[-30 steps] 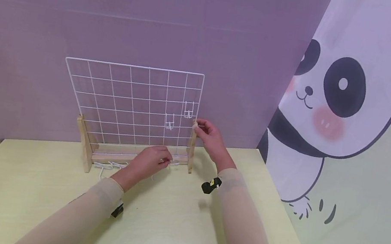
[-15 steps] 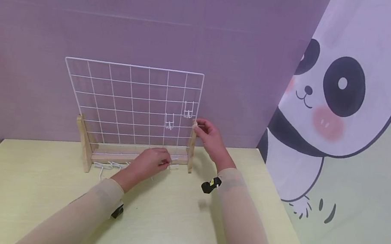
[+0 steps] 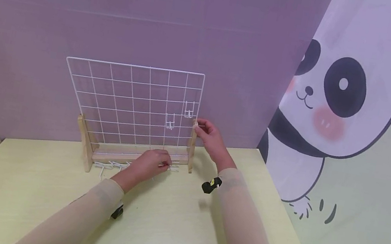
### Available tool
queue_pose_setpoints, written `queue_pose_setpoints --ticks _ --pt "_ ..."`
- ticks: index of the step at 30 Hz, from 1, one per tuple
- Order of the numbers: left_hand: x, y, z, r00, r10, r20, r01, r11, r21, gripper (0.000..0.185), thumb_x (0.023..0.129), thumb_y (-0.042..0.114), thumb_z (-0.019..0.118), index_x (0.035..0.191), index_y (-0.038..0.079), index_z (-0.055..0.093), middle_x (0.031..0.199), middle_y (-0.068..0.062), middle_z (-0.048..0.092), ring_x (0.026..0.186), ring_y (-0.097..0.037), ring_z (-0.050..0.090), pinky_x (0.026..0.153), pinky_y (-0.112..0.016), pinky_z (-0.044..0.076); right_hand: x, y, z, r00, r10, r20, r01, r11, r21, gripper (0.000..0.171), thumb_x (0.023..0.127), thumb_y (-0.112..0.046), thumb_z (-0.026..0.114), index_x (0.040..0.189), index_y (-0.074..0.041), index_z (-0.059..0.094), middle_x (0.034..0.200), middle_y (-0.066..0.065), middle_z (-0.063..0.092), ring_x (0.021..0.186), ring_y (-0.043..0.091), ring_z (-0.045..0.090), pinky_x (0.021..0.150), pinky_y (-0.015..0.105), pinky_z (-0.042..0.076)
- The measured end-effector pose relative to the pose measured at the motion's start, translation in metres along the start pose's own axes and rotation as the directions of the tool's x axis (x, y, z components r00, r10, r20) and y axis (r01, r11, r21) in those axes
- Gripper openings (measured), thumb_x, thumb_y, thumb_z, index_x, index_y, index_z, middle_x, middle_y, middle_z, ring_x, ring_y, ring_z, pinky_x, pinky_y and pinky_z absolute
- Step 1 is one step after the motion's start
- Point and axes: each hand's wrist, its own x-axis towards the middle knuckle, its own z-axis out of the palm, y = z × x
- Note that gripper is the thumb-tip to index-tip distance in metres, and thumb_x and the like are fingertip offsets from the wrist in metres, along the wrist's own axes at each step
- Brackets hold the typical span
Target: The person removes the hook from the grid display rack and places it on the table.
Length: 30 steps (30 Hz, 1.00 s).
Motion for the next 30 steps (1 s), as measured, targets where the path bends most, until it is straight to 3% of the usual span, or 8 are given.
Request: queue_pose_setpoints --ticks 8,19,30 --pt "0.002 -0.001 0.002 0.999 -0.009 0.032 0.009 1.0 -0.016 0.006 0.098 0.004 0.081 0.096 0.009 0.078 0.093 0.001 0.069 0.083 -0.015 0.066 0.08 -0.031 0.061 -0.001 -0.001 0.001 1.0 -0.004 0.0 0.004 1.0 0.011 0.034 0.114 -0.014 0.062 0.144 0.003 0.062 0.137 0.024 0.067 0.121 0.023 0.064 0.12 0.053 0.047" --pt "0.002 -0.003 0.007 0.996 -0.026 0.085 0.031 0.998 -0.052 0.005 0.098 0.007 0.083 0.097 0.011 0.08 0.093 0.003 0.07 0.084 -0.014 0.065 0.082 -0.031 0.06 0.0 0.001 0.0 1.0 0.002 -0.006 -0.002 1.0 -0.012 0.032 0.114 -0.015 0.063 0.142 0.0 0.063 0.129 0.011 0.07 0.122 0.023 0.065 0.121 0.052 0.048" --pt "0.002 -0.005 0.011 0.99 -0.022 0.137 0.037 0.994 -0.107 0.007 0.099 0.013 0.085 0.104 0.008 0.084 0.098 0.0 0.074 0.09 -0.017 0.07 0.087 -0.031 0.061 0.0 0.0 0.001 1.0 -0.007 -0.008 0.007 1.0 0.0 0.034 0.114 -0.013 0.062 0.143 0.004 0.062 0.132 0.019 0.069 0.122 0.025 0.064 0.121 0.054 0.047"
